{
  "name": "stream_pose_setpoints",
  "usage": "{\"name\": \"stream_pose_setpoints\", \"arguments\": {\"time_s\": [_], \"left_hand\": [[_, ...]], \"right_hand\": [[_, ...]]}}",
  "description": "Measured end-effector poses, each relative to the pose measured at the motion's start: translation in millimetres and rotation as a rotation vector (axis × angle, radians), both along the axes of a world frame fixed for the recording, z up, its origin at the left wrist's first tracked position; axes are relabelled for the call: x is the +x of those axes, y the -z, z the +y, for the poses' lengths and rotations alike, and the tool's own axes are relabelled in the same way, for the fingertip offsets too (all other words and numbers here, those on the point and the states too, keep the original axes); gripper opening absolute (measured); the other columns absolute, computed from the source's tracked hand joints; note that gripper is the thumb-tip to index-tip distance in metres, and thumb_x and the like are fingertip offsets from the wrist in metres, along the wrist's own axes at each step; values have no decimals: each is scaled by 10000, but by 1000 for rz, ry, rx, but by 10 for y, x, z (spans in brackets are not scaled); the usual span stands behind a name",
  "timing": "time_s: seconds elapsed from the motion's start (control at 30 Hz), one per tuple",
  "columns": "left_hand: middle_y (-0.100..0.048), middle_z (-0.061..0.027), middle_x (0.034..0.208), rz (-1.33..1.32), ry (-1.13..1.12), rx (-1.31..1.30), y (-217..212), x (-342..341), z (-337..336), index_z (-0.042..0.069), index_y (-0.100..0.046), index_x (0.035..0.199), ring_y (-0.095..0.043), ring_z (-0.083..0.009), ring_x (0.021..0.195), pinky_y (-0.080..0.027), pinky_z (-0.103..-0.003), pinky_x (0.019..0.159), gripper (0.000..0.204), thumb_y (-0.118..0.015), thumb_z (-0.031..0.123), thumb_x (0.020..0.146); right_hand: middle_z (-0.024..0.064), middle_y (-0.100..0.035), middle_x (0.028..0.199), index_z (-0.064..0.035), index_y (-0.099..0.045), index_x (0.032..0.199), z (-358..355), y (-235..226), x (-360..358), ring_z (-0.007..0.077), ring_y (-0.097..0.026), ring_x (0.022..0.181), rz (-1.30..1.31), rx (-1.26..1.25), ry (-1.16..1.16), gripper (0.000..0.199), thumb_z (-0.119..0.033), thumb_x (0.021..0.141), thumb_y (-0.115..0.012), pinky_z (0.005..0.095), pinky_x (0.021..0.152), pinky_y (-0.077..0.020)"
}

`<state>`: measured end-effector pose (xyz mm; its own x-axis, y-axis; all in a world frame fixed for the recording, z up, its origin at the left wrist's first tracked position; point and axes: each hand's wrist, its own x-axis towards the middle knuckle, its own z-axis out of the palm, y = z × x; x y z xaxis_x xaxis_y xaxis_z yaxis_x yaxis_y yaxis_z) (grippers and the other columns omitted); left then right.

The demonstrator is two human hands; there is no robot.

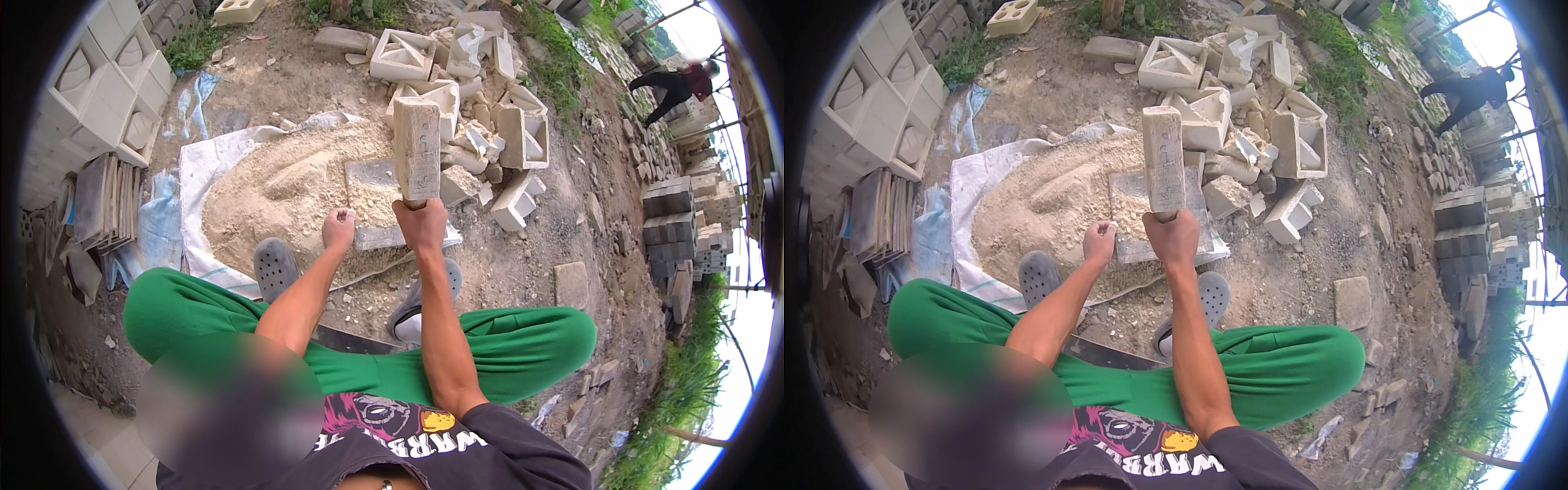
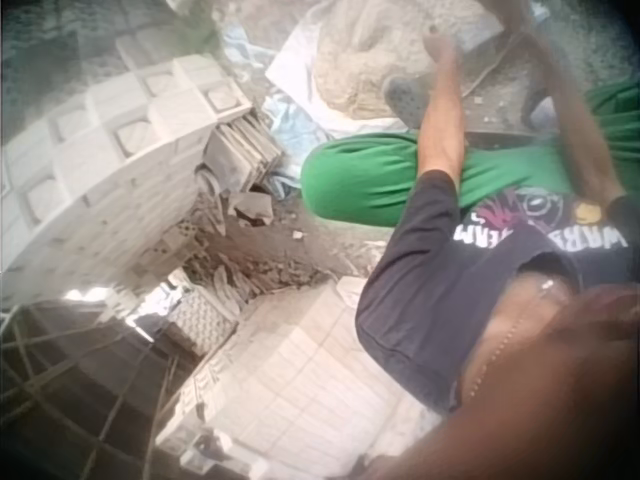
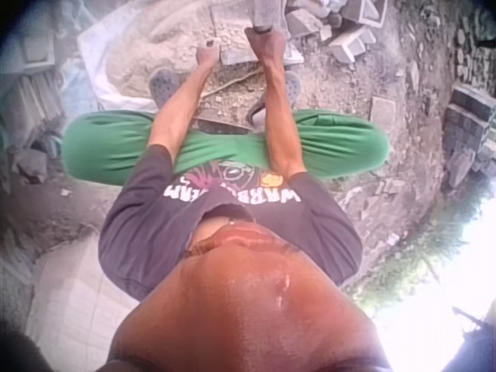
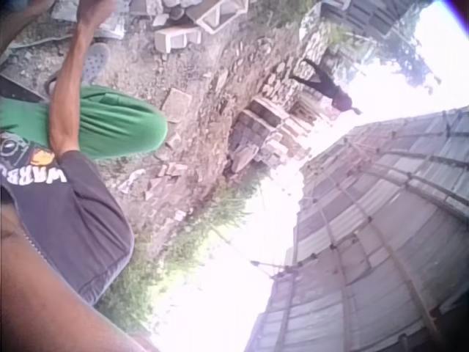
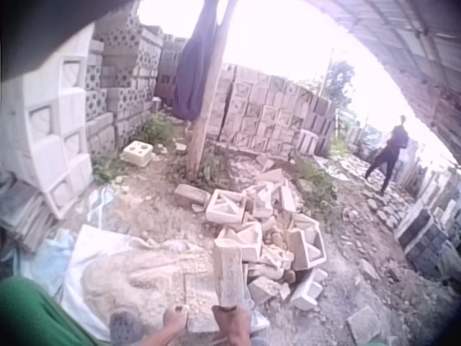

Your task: The person sits on the ground and repeatedly strikes a small stone with a hammer to break it into smaller pieces. The person handles the stone fragments by hand, picking them up and placing them aside.

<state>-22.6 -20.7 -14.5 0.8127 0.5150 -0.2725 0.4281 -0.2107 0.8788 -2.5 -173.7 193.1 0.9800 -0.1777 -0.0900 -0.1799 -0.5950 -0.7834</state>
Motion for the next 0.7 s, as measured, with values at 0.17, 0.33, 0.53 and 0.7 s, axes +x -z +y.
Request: {"name": "stream_pose_setpoints", "arguments": {"time_s": [0.17, 0.33, 0.53, 0.7], "left_hand": [[-709, -50, 827, 59, 56, -35, -132, 32, -75, 45, -708, 958, -661, -152, 765, -519, -305, 740, 254, -716, 286, 877], [-734, -70, 869, 133, 88, 44, -159, 54, -27, 59, -718, 973, -698, -199, 797, -533, -335, 747, 252, -721, 286, 864], [-738, -83, 876, 95, 117, 68, -156, 81, -49, 61, -736, 982, -701, -207, 806, -530, -339, 748, 262, -724, 288, 850], [-739, -96, 872, -7, 271, 27, -344, 239, -180, 70, -747, 1004, -699, -201, 780, -532, -330, 733, 270, -708, 295, 859]], "right_hand": [[192, -714, 828, -18, -702, 916, -2, 615, -89, 352, -710, 780, -199, 21, -9, 268, -198, 719, -728, 417, 679, -545], [223, -711, 910, -27, -717, 966, -52, 1135, -316, 372, -688, 910, 507, -223, -69, 371, -280, 698, -677, 442, 814, -533], [134, -684, 653, -12, -699, 830, -119, 1095, -202, 265, -687, 603, 317, -148, -16, 275, -258, 709, -697, 385, 633, -539], [177, -680, 731, -14, -683, 847, -98, 265, -27, 322, -665, 690, 130, 7, 46, 292, -258, 698, -741, 403, 646, -517]]}}
